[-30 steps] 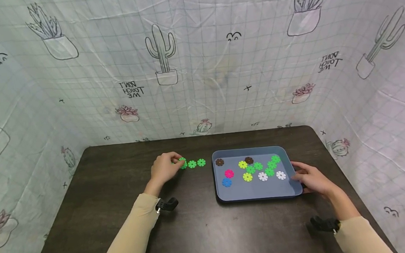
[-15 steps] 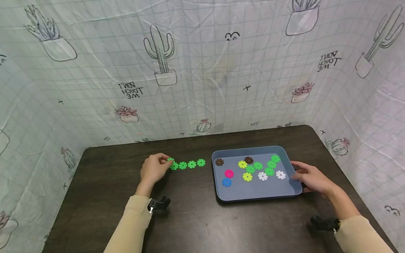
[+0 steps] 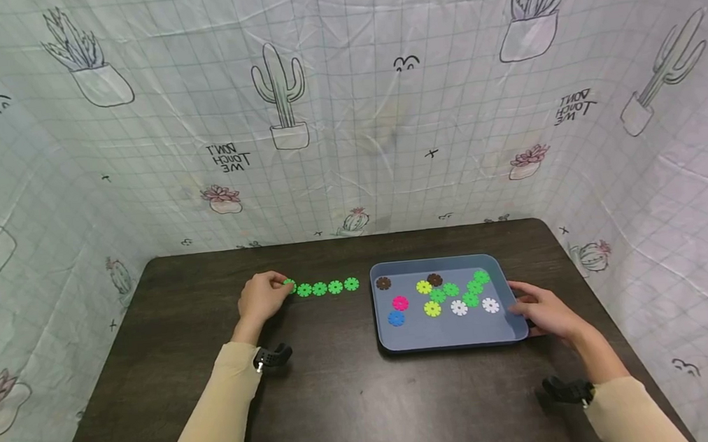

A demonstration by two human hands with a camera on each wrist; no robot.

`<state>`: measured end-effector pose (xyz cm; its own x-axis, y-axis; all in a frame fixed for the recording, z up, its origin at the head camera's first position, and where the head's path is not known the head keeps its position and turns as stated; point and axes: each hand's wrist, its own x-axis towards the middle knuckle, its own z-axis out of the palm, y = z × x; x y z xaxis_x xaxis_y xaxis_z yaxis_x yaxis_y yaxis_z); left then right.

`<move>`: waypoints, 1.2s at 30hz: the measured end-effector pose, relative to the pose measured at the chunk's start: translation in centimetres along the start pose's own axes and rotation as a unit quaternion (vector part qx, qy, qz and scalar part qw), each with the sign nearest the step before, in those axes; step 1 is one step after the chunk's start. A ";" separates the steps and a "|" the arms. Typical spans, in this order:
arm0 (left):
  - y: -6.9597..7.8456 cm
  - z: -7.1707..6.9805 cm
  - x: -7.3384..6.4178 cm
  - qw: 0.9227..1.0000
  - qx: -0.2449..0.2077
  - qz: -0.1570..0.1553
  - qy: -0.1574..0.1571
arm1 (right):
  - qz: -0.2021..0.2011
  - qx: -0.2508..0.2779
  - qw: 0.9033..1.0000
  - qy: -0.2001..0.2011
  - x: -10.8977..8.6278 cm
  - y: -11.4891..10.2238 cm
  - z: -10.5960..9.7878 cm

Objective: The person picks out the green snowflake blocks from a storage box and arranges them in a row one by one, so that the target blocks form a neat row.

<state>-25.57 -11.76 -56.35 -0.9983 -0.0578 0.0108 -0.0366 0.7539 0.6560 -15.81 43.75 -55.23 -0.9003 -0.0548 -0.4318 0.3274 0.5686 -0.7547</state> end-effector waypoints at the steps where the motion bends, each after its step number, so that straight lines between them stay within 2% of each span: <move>1: 0.0 0.0 0.0 1.000 0.002 -0.002 -0.001 | -0.001 -0.001 1.000 0.000 0.0 0.0 0.0; 9: -0.3 0.2 0.1 1.000 0.011 -0.015 -0.011 | -0.005 0.000 1.000 0.001 -0.1 0.0 0.0; 19: -0.5 0.2 0.1 0.999 0.024 -0.024 -0.001 | -0.010 0.004 1.000 -0.001 0.0 0.1 -0.1; 30: -1.1 0.5 0.0 1.000 0.025 -0.013 0.010 | -0.003 0.006 1.000 -0.001 0.1 0.1 0.0; 36: -0.6 0.9 -0.3 1.000 0.028 0.010 0.011 | -0.001 0.007 1.000 -0.006 0.1 0.1 -0.2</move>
<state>-25.31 -11.64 -57.41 -0.9976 -0.0566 0.0397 -0.0204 0.7901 0.6127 -15.95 43.95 -55.28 -0.8973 -0.0653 -0.4365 0.3304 0.5564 -0.7624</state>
